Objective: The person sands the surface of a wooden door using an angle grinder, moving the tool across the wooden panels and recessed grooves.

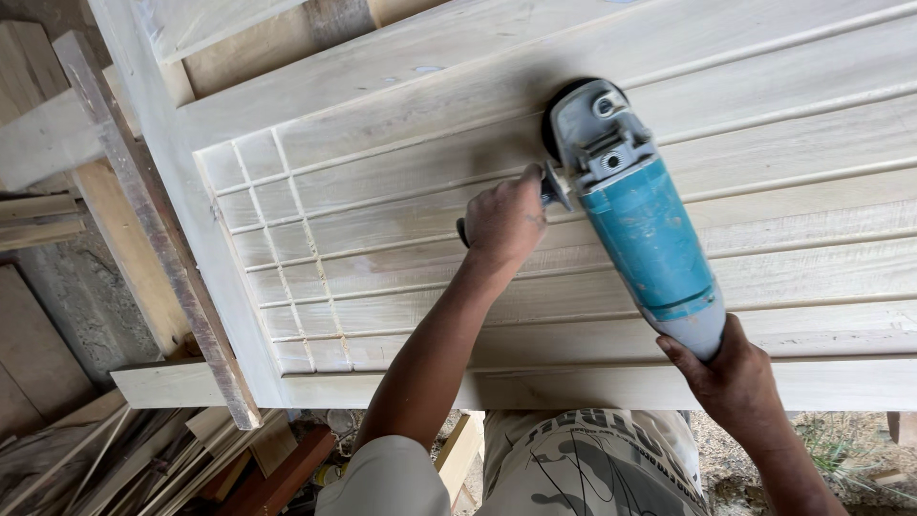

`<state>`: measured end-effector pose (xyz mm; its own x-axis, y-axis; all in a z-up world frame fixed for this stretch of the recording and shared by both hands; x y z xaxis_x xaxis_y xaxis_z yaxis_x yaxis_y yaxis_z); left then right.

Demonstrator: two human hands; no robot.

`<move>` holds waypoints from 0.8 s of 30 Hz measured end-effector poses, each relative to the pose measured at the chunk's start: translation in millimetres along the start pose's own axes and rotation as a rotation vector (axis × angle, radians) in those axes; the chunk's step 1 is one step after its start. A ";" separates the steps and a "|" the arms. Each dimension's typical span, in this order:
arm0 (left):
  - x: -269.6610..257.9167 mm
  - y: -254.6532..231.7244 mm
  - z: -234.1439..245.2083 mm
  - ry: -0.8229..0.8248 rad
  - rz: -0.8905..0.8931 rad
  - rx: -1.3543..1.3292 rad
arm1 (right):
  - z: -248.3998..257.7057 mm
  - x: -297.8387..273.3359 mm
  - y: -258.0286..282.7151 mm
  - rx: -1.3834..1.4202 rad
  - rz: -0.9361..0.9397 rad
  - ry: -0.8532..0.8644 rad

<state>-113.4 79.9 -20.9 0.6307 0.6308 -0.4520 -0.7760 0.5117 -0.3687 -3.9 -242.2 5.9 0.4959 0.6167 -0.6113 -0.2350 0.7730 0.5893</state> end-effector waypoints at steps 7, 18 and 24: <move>-46.5 102.1 26.2 -0.032 0.170 0.005 | -64.7 13.9 56.3 -0.200 0.026 0.189; -46.1 81.5 21.0 -0.038 0.138 -0.044 | -47.9 2.2 55.4 -0.224 0.041 0.121; -13.6 29.4 4.2 -0.040 0.040 0.007 | -17.0 3.0 14.7 -0.230 0.065 0.039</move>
<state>-144.7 88.9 -22.1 0.5991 0.6735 -0.4330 -0.8004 0.4897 -0.3457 -20.1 -226.5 3.8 0.4420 0.6684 -0.5982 -0.4522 0.7420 0.4950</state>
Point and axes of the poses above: each hand's wrist, its own x-axis towards the middle knuckle, its own z-axis out of the back of the hand, y = z × x, the point moved 2 cm from there along x, towards the middle knuckle
